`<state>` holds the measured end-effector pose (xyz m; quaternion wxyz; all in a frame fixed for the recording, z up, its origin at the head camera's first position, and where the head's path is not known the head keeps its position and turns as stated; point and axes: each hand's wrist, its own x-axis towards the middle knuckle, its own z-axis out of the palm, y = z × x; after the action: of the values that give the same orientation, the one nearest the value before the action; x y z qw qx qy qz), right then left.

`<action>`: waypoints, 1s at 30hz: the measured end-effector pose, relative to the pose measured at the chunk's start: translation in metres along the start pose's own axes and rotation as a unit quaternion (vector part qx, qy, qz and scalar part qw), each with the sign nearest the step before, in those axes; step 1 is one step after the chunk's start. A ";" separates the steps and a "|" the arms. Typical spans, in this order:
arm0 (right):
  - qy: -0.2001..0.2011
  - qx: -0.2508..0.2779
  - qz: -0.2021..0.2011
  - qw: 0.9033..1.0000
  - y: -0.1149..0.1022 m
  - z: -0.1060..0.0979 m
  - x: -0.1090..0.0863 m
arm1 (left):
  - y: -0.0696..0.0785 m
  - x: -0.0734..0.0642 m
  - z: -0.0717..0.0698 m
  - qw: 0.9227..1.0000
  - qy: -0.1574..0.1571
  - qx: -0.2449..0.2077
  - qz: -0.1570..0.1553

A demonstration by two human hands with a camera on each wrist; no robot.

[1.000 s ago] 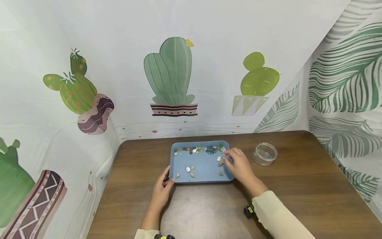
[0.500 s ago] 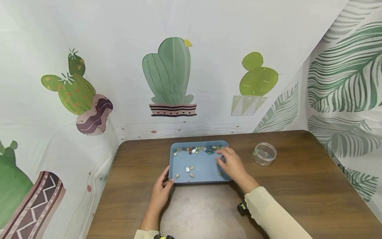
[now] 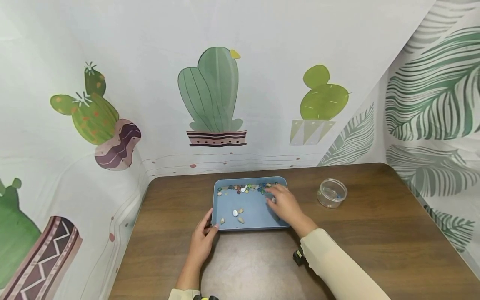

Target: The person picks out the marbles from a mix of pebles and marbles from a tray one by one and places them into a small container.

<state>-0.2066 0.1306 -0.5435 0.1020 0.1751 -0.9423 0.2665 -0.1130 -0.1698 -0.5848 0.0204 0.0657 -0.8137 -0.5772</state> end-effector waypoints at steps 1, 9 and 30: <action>-0.005 -0.001 -0.002 1.000 0.000 0.000 0.001 | 0.000 0.000 0.000 1.000 0.000 0.001 0.001; -0.022 -0.029 -0.020 0.999 -0.004 0.003 0.006 | 0.000 0.000 0.001 1.000 0.002 0.001 0.001; -0.042 -0.074 -0.060 0.995 -0.005 0.010 0.017 | -0.001 0.002 0.000 1.000 0.001 0.014 -0.001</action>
<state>-0.2211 0.1168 -0.5443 0.0904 0.2343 -0.9507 0.1821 -0.1146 -0.1707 -0.5852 0.0197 0.0670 -0.8219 -0.5653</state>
